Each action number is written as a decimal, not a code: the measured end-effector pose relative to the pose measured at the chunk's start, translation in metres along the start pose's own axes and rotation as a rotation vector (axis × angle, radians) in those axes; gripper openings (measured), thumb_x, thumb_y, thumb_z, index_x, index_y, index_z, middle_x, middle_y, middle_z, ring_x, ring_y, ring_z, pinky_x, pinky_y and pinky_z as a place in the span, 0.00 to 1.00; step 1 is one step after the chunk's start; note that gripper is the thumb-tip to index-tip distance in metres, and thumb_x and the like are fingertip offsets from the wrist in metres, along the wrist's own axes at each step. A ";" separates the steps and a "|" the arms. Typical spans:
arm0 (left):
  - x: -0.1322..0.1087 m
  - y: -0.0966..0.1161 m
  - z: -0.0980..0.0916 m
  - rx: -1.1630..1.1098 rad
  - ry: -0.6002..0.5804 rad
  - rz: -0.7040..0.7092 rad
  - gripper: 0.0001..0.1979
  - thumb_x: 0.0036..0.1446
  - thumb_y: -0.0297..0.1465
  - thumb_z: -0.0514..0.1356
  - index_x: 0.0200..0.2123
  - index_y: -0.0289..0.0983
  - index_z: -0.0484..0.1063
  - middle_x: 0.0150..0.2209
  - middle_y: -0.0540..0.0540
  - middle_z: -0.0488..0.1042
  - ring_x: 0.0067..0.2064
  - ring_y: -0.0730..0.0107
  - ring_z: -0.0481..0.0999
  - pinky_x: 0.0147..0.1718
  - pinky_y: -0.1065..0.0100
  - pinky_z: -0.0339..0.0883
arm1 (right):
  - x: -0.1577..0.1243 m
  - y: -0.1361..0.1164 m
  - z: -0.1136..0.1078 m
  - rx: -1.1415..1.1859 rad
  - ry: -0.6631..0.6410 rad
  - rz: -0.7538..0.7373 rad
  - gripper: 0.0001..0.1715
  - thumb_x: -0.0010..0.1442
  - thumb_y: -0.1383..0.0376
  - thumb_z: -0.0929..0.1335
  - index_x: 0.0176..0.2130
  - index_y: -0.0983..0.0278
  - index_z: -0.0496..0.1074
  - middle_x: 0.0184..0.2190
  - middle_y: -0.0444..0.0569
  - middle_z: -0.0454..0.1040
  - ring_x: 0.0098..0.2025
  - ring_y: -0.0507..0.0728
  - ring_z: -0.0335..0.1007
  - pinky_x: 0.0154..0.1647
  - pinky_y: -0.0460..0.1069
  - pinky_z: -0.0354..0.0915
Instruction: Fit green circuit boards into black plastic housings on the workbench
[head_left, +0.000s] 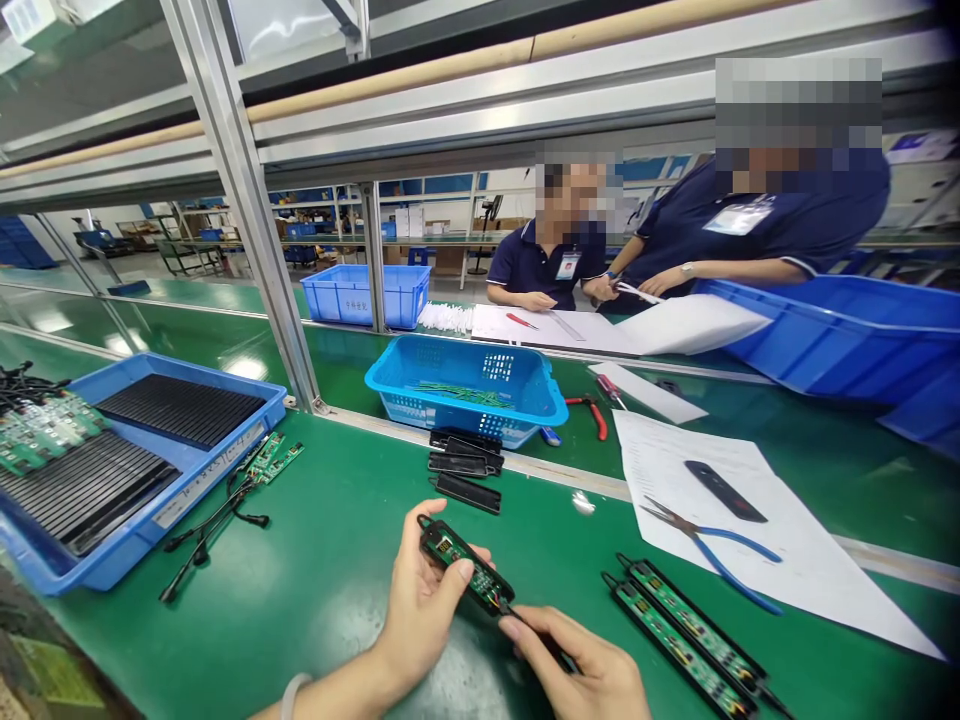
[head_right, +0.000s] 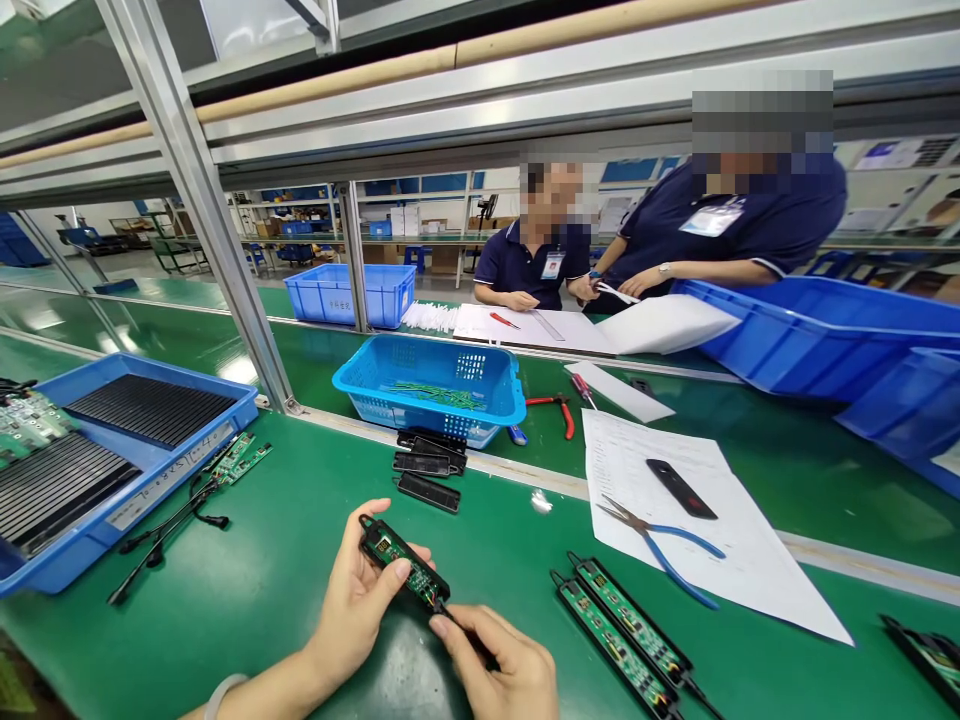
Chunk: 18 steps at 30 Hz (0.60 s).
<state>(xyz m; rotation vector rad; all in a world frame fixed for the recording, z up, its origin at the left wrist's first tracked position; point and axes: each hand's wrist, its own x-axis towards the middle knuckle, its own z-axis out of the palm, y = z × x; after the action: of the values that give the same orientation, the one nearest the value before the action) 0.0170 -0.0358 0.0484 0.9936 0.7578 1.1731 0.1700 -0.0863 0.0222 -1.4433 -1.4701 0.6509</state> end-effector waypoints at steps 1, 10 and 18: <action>0.000 0.000 0.000 -0.022 0.011 -0.018 0.32 0.55 0.36 0.63 0.55 0.40 0.47 0.38 0.41 0.77 0.39 0.61 0.77 0.42 0.60 0.69 | 0.000 0.001 0.000 0.021 -0.011 0.027 0.18 0.56 0.51 0.68 0.28 0.61 0.78 0.20 0.44 0.74 0.22 0.54 0.69 0.25 0.44 0.65; -0.001 -0.003 0.000 -0.134 0.060 -0.089 0.31 0.54 0.36 0.64 0.53 0.42 0.48 0.38 0.42 0.77 0.39 0.62 0.77 0.38 0.62 0.69 | 0.003 0.002 0.006 0.200 -0.150 0.179 0.25 0.60 0.49 0.64 0.27 0.63 0.77 0.23 0.49 0.78 0.24 0.56 0.73 0.23 0.44 0.66; -0.001 0.001 0.000 -0.043 0.030 -0.021 0.31 0.53 0.37 0.64 0.53 0.40 0.49 0.39 0.40 0.77 0.42 0.60 0.76 0.40 0.62 0.69 | 0.004 -0.003 0.003 0.058 -0.171 0.087 0.18 0.63 0.53 0.60 0.40 0.61 0.71 0.25 0.45 0.73 0.25 0.54 0.68 0.25 0.44 0.64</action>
<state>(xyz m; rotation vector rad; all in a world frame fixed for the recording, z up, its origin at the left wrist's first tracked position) 0.0164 -0.0363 0.0496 0.9319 0.7620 1.1837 0.1668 -0.0823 0.0242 -1.4422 -1.5122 0.8824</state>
